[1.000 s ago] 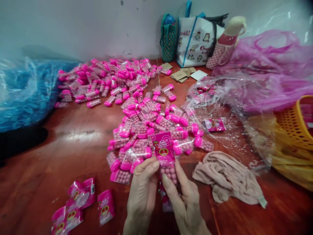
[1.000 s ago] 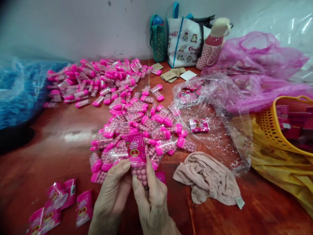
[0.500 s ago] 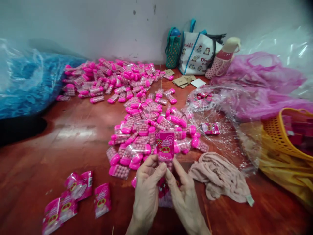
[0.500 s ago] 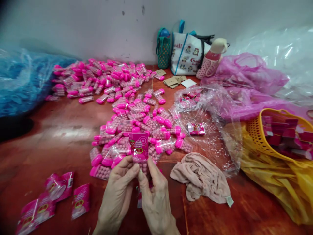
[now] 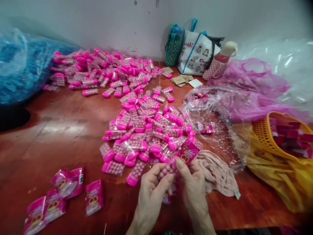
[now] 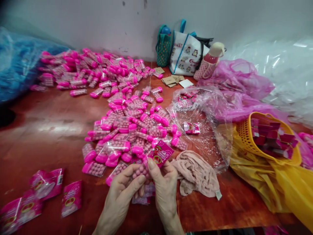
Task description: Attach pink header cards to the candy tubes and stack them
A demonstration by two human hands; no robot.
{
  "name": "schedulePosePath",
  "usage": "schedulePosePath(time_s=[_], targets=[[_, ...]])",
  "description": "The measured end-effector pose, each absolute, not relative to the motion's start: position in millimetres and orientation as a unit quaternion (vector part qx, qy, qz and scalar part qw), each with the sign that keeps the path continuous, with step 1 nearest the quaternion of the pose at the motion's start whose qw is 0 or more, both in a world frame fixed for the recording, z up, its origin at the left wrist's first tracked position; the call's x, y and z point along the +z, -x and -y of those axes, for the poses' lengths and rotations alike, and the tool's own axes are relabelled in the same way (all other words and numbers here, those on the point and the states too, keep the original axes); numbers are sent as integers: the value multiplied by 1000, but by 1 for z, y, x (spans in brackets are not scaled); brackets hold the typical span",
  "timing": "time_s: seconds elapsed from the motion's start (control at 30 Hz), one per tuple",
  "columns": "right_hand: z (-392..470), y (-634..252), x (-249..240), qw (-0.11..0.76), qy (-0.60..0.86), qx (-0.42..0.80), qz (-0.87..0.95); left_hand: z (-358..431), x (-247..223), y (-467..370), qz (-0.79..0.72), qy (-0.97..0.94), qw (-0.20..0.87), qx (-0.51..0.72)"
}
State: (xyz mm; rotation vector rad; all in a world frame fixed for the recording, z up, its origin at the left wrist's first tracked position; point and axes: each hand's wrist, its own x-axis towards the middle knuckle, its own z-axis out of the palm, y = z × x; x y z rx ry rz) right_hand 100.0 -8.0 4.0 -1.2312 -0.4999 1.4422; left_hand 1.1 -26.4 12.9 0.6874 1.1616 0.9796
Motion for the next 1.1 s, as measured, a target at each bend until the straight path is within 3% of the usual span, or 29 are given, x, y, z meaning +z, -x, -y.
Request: schedulePosePath(time_s=[0.23, 0.4, 0.53, 0.73, 0.9, 1.1], targets=[[15, -92, 10, 502, 558, 607, 259, 29, 16, 3, -570, -354, 587, 454], [12, -97, 11, 556, 479, 650, 197, 26, 15, 1, -551, -378, 597, 444], [5, -98, 12, 610, 473, 615, 162, 30, 10, -4, -557, -415, 591, 410], [9, -89, 13, 540, 491, 667, 151, 35, 14, -8, -583, -451, 517, 435], [15, -82, 14, 537, 460, 695, 131, 34, 22, -4, -606, -470, 452, 456], [17, -86, 9, 526, 406, 741, 99, 27, 14, -2, -581, -431, 497, 480]])
